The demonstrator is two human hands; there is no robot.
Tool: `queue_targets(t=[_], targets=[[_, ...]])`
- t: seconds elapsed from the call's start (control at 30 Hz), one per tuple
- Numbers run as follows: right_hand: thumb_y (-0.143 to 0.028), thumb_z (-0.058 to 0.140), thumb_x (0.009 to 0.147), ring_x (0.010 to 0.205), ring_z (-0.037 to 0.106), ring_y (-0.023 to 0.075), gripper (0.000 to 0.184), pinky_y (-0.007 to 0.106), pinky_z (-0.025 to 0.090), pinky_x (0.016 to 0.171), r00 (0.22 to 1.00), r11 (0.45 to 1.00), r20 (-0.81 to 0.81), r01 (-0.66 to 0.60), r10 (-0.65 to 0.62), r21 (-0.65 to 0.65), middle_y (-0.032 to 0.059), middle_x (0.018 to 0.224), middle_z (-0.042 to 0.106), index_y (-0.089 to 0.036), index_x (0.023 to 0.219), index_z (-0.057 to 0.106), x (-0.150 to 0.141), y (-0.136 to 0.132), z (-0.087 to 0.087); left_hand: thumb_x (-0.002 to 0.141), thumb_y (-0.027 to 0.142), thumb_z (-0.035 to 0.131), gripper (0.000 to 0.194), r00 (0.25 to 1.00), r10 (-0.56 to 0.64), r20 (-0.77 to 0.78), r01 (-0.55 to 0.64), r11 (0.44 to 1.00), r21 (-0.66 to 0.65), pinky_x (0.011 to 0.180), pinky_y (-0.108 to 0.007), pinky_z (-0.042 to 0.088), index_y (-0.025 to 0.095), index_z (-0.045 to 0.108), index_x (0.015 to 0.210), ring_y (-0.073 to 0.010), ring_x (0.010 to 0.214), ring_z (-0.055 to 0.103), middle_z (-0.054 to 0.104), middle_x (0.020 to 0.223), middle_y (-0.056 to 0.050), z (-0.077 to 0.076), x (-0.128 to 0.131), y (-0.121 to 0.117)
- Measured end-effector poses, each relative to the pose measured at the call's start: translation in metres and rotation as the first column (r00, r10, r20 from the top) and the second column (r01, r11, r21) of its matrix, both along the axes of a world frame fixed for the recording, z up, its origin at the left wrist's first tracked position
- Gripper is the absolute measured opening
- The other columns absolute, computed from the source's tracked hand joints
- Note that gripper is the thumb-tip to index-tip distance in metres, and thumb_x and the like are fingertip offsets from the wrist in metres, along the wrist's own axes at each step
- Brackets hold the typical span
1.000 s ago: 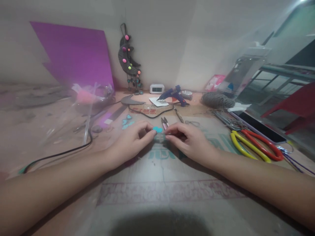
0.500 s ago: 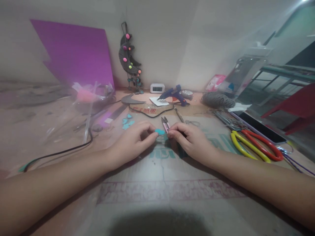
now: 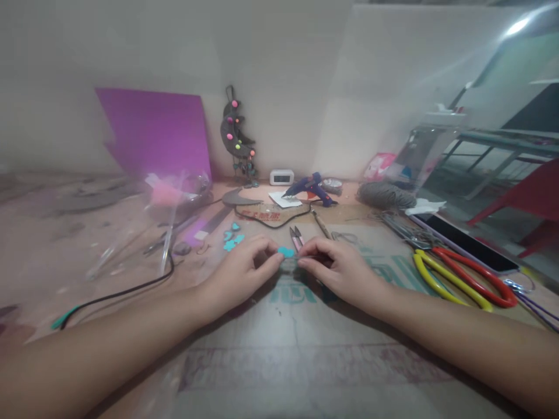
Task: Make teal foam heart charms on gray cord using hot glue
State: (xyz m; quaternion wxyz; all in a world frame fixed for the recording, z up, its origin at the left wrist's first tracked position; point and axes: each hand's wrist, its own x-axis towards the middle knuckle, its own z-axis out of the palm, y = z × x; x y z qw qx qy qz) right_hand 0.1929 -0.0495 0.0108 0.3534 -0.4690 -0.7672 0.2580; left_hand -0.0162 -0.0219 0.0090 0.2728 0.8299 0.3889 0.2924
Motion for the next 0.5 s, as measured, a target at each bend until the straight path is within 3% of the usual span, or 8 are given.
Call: queue_targets(t=[0.2,0.5], targets=[[-0.027,0.056,0.091,0.072,0.060,0.0135,0.017,0.024,0.044,0.068,0.999,0.998,0.028,-0.022,0.020,0.053,0.0011,0.077,0.068,-0.019,0.082,0.068,0.0015,-0.0002,0.0006,0.093,0.032,0.049,0.020,1.000,0.009,0.018,-0.009,1.000,0.005,0.071,-0.029,0.042,0.017,0.057,0.081,-0.0169,0.077,0.055,0.057,0.077,-0.001,-0.0002,0.0015,-0.0011],[-0.032,0.050,0.094,0.061,0.052,0.0116,0.027,0.021,0.038,0.058,0.999,1.000,0.015,-0.028,0.028,-0.001,-0.0013,0.065,0.060,-0.018,0.076,0.064,0.0011,0.0038,0.0005,0.090,0.027,0.051,0.016,1.000,-0.024,-0.008,0.025,0.994,0.105,0.072,-0.029,0.042,0.018,0.055,0.077,-0.0169,0.076,0.054,0.057,0.077,-0.001,-0.0039,0.0019,-0.0014]])
